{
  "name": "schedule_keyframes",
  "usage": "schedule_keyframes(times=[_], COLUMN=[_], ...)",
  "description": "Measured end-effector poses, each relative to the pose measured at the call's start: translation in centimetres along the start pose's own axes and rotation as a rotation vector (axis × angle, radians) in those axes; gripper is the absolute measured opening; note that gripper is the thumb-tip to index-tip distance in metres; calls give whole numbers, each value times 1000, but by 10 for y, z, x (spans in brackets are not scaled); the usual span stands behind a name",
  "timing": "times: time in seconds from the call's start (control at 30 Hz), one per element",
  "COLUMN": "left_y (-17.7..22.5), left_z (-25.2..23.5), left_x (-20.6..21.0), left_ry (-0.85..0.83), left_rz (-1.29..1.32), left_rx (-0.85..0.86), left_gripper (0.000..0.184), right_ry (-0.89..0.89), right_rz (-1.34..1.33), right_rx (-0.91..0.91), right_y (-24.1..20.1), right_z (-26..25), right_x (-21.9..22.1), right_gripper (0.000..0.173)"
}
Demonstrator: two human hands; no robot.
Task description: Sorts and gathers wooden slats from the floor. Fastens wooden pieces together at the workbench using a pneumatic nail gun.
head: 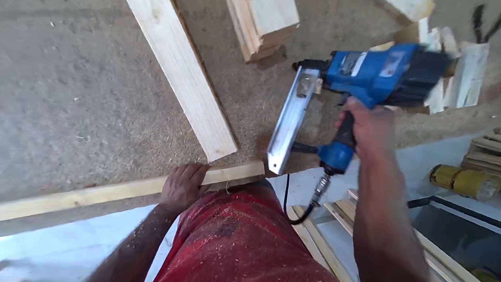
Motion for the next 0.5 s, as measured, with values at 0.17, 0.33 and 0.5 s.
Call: schedule_keyframes(times=[0.17, 0.33, 0.5], left_y=[-1, -1, 0], left_z=[-2, -2, -4], left_x=[3, 2, 0], left_ry=[8, 37, 32], left_rz=[-4, -10, 5], left_rx=[9, 16, 12], left_gripper=[51, 51, 51], right_ry=[26, -210, -396], right_rz=[512, 262, -57], right_rx=[-81, -5, 54], right_y=[-12, -8, -11], right_z=[75, 81, 85], right_x=[-24, -11, 5], right_gripper=[54, 38, 26])
Point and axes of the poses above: each hand's wrist, its own z-axis away from the middle knuckle, its own x-axis out of the palm, y = z × x, the point moved 2 cm from there along -z, towards the middle knuckle
